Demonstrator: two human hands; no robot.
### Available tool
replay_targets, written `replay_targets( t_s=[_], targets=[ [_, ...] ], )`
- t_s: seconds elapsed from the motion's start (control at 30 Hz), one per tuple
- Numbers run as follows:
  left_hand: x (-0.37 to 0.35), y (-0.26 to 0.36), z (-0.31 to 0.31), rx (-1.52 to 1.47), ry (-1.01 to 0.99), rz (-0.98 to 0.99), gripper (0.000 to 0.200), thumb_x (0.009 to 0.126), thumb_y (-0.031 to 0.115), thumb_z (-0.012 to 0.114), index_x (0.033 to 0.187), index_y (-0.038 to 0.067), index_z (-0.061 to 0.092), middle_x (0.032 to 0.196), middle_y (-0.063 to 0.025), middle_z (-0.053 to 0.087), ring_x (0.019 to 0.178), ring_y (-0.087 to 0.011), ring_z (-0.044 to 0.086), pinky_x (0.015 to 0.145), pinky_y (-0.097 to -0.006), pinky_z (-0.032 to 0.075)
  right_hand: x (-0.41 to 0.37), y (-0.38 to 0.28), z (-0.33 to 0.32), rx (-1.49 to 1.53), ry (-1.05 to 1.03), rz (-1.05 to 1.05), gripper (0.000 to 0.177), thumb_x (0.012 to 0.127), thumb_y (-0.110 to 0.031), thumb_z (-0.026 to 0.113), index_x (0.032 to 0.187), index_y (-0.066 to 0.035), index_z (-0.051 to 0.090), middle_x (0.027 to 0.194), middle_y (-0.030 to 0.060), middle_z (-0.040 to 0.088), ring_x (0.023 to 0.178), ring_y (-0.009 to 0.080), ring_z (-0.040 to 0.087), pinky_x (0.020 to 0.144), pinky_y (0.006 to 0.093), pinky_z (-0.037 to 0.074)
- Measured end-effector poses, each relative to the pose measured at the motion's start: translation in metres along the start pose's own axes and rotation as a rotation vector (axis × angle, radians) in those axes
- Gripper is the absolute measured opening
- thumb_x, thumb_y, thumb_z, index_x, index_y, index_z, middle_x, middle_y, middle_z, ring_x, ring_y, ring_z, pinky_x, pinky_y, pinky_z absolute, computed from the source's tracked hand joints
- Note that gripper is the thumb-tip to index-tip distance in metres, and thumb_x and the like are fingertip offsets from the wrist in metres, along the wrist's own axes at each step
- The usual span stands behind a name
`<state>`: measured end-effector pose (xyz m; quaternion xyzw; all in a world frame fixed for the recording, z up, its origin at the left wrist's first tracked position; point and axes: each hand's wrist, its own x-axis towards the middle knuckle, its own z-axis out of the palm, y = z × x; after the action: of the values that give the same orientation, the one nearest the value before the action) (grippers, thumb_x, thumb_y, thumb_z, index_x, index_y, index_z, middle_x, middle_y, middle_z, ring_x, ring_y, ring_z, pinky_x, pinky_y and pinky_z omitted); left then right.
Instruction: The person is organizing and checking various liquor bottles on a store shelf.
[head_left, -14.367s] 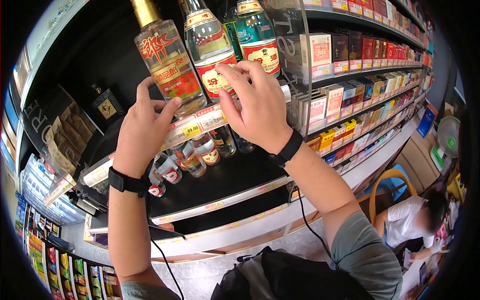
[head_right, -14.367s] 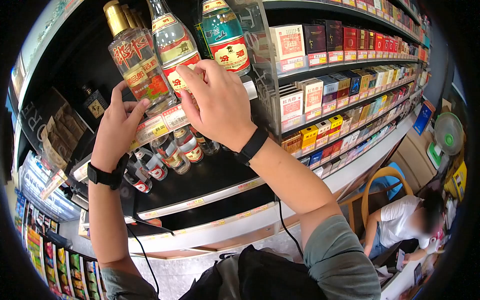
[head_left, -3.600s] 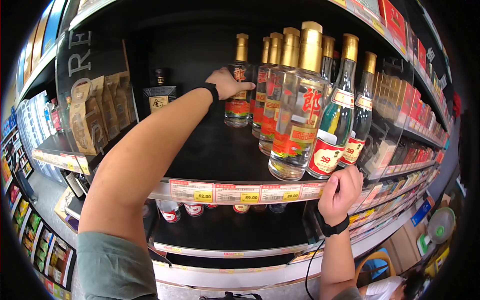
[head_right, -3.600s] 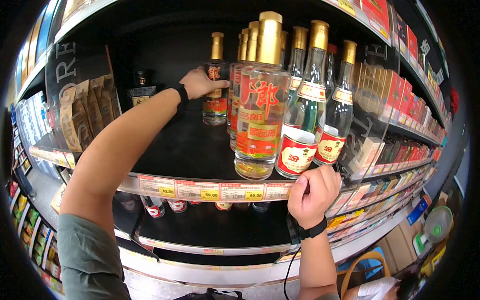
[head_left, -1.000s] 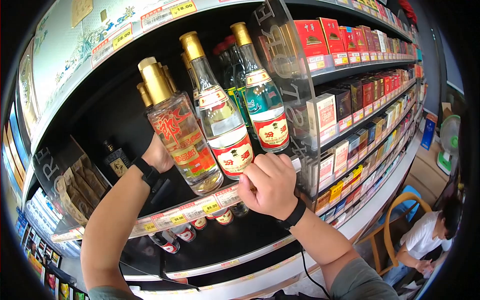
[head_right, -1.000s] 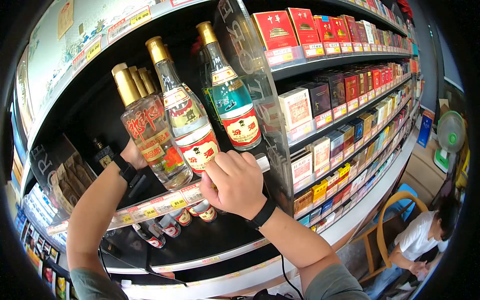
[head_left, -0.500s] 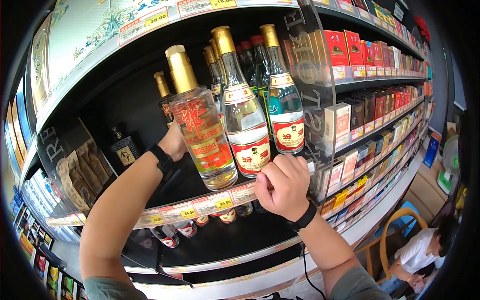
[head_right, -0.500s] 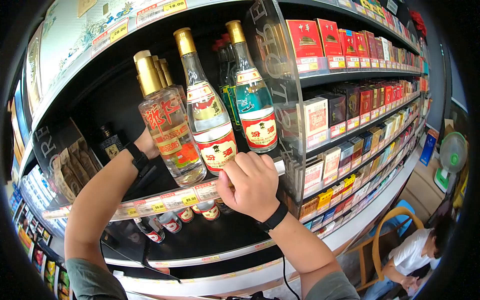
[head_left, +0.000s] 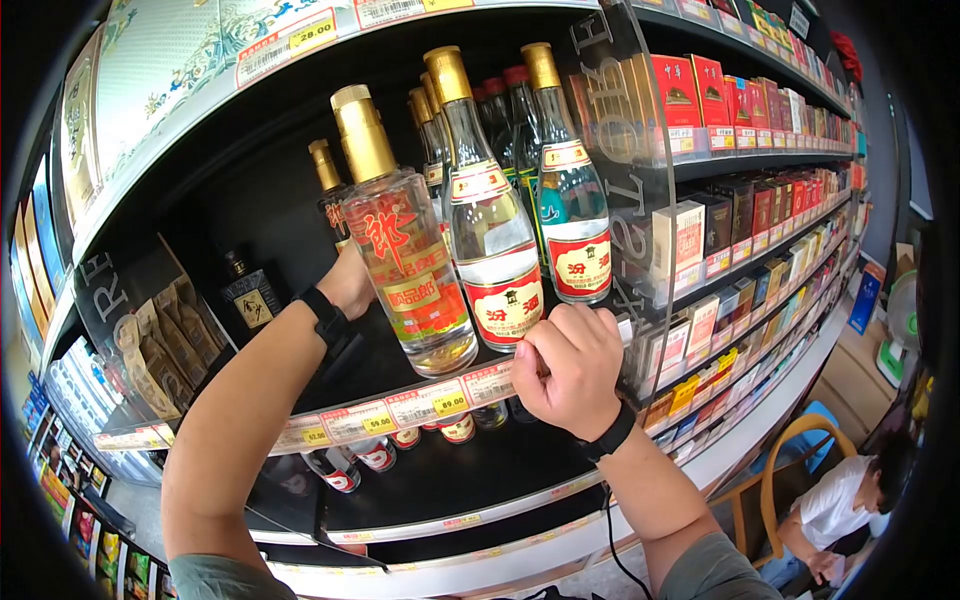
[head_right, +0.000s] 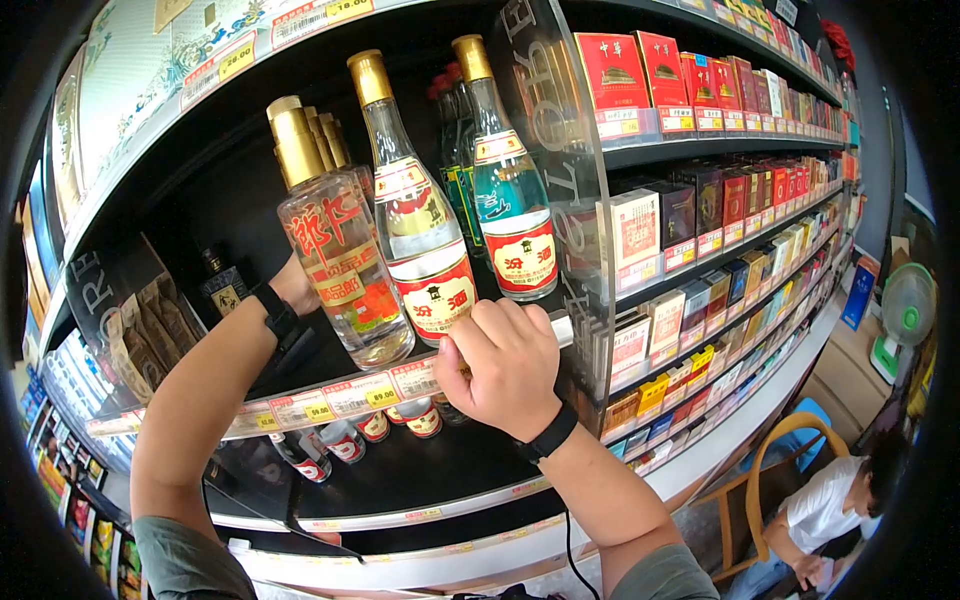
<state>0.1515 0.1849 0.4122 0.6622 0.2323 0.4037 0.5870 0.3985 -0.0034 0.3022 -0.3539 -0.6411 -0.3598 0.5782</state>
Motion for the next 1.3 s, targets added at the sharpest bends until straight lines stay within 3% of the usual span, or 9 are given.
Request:
replay_targets(
  t_s=[0.4, 0.47, 0.5, 0.6, 0.7, 0.8, 0.87, 0.97, 1.3],
  targets=[
    [-0.002, 0.004, 0.003, 0.028, 0.04, -0.017, 0.05, 0.111, 0.041, 0.057, 0.148, 0.007, 0.055, 0.143, -0.0125, 0.066, 0.127, -0.0262, 0.068, 0.109, -0.0479, 0.056, -0.001, 0.001, 0.002, 0.009, 0.016, -0.007, 0.015, 0.081, -0.016, 0.071, 0.077, -0.01, 0.058, 0.076, 0.0052, 0.051, 0.069, 0.0252, 0.055, 0.066, 0.0403, 0.037],
    [-0.007, 0.011, 0.011, 0.277, 0.022, -0.034, 0.073, 0.109, 0.069, 0.035, 0.156, 0.013, 0.046, 0.159, -0.0119, 0.052, 0.144, -0.0292, 0.054, 0.117, -0.0515, 0.046, -0.002, 0.002, 0.004, 0.024, 0.032, -0.009, 0.014, 0.08, -0.014, 0.07, 0.076, -0.01, 0.057, 0.075, 0.006, 0.05, 0.067, 0.0268, 0.053, 0.066, 0.041, 0.036],
    [-0.005, 0.012, 0.007, 0.276, 0.024, -0.034, 0.073, 0.109, 0.069, 0.035, 0.156, 0.013, 0.046, 0.159, -0.0119, 0.052, 0.144, -0.0292, 0.054, 0.117, -0.0515, 0.046, -0.002, 0.003, 0.006, 0.039, 0.049, -0.012, 0.013, 0.079, -0.012, 0.069, 0.076, -0.009, 0.057, 0.073, 0.0068, 0.048, 0.066, 0.0284, 0.05, 0.065, 0.0418, 0.035],
    [0.008, 0.019, -0.022, 0.28, 0.054, -0.042, 0.08, 0.108, 0.073, 0.031, 0.15, 0.009, 0.05, 0.15, -0.0141, 0.058, 0.134, -0.0284, 0.06, 0.113, -0.0484, 0.048, -0.002, 0.002, 0.006, 0.028, 0.056, -0.01, 0.013, 0.079, -0.012, 0.069, 0.076, -0.009, 0.057, 0.073, 0.0068, 0.049, 0.066, 0.0286, 0.051, 0.066, 0.042, 0.035],
    [0.005, 0.028, -0.054, 0.259, 0.098, -0.127, 0.085, 0.107, 0.076, 0.028, 0.135, 0.002, 0.058, 0.114, -0.0114, 0.064, 0.105, -0.0233, 0.064, 0.103, -0.0418, 0.051, 0.001, 0.0, 0.006, 0.021, 0.011, -0.012, 0.013, 0.082, -0.016, 0.07, 0.078, -0.011, 0.058, 0.076, 0.006, 0.052, 0.07, 0.0272, 0.055, 0.067, 0.0418, 0.038],
    [-0.05, 0.061, -0.063, 0.358, 0.272, -0.053, 0.074, 0.108, 0.071, 0.036, 0.129, 0.005, 0.062, 0.113, -0.0085, 0.068, 0.107, -0.0199, 0.065, 0.101, -0.0393, 0.052, 0.011, -0.006, 0.021, 0.108, 0.014, -0.045, 0.012, 0.082, -0.015, 0.069, 0.078, -0.011, 0.058, 0.077, 0.0068, 0.052, 0.074, 0.0289, 0.057, 0.068, 0.042, 0.038],
    [-0.041, 0.062, -0.023, 0.429, 0.244, -0.085, 0.049, 0.112, 0.051, 0.046, 0.124, 0.008, 0.066, 0.111, -0.0021, 0.068, 0.105, -0.0159, 0.065, 0.097, -0.0364, 0.055, 0.002, 0.008, -0.005, -0.038, -0.026, -0.027, 0.012, 0.082, -0.014, 0.069, 0.078, -0.011, 0.058, 0.078, 0.0069, 0.052, 0.074, 0.0293, 0.057, 0.068, 0.0418, 0.038],
    [-0.065, 0.073, -0.037, 0.629, 0.38, -0.111, 0.042, 0.112, 0.046, 0.048, 0.127, 0.01, 0.066, 0.114, -0.0007, 0.066, 0.107, -0.0158, 0.064, 0.095, -0.0372, 0.055, -0.001, 0.001, 0.004, -0.002, 0.009, -0.013, 0.013, 0.081, -0.015, 0.07, 0.077, -0.011, 0.058, 0.076, 0.0063, 0.052, 0.07, 0.029, 0.055, 0.067, 0.0424, 0.037],
    [-0.118, 0.092, -0.016, 0.774, 0.27, -0.077, 0.032, 0.109, 0.04, 0.055, 0.119, 0.013, 0.068, 0.101, 0.0065, 0.065, 0.088, -0.0052, 0.064, 0.077, -0.0232, 0.052, 0.0, 0.007, -0.001, 0.015, -0.01, -0.043, 0.01, 0.083, -0.013, 0.07, 0.081, -0.01, 0.061, 0.077, 0.0064, 0.053, 0.074, 0.0287, 0.056, 0.069, 0.0427, 0.041]
  ],
)
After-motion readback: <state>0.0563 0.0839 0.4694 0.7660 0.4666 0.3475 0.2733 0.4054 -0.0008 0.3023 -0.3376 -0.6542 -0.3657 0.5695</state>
